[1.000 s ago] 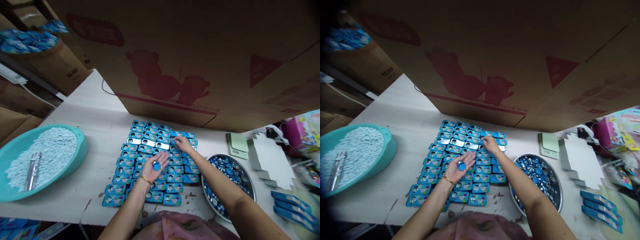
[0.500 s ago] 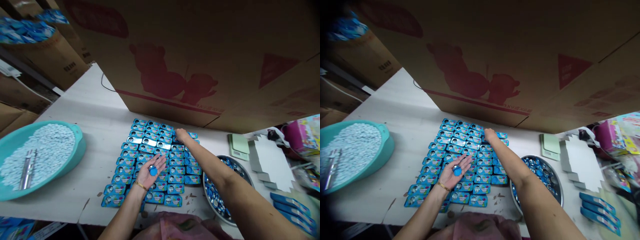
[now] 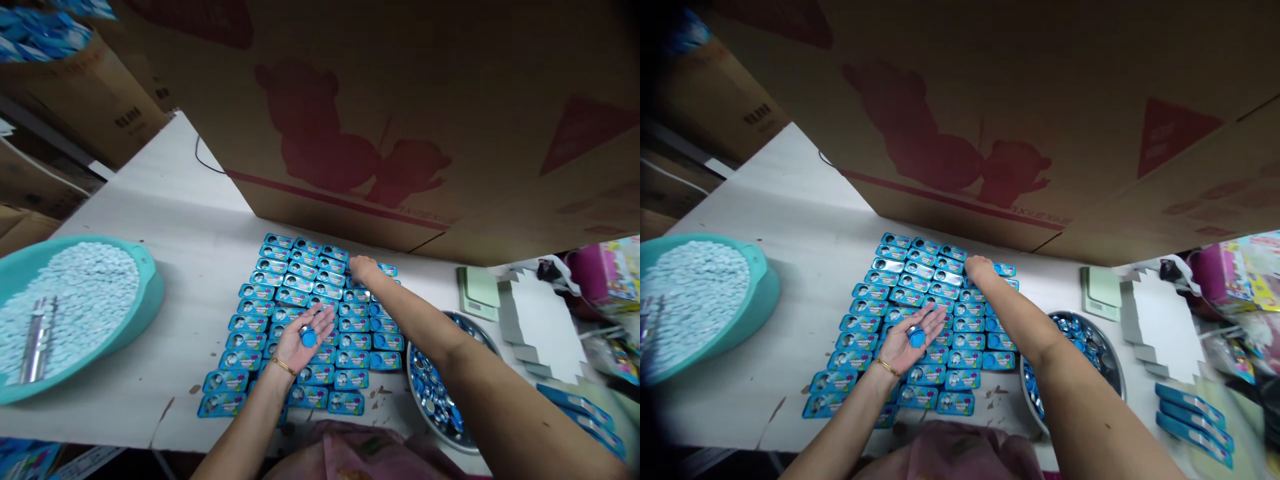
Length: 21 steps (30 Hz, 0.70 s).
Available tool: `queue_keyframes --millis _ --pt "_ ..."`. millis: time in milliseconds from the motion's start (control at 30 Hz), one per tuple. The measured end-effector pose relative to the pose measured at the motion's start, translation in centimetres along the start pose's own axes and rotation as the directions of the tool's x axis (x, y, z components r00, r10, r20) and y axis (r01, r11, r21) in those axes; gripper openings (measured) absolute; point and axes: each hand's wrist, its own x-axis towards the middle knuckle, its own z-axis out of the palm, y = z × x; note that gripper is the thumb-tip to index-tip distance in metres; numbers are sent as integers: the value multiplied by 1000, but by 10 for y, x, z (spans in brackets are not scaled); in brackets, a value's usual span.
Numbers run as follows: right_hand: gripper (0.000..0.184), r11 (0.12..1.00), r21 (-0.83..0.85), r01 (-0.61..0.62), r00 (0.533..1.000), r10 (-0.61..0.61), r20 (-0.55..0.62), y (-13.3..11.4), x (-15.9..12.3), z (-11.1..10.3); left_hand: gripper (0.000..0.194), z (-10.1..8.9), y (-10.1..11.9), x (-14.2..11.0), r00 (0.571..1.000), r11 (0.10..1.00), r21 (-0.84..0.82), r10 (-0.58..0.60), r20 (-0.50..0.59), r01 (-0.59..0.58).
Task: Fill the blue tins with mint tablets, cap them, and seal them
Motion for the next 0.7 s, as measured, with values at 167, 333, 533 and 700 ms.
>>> queue_keyframes --millis 167,333,533,700 --pt "46 999 27 31 997 -28 -78 1 -19 -1 36 8 1 4 1000 998 -56 25 -4 -25" --pt "30 949 121 293 927 -251 -278 -6 -80 25 38 8 -1 8 997 993 -85 79 -16 -80" --pt "12 716 292 634 760 -507 -408 -28 -128 70 34 8 -11 11 998 996 -64 61 18 -60" --pt "13 792 212 572 777 -440 -450 -12 -135 67 17 6 -23 11 991 995 32 101 -83 -99"
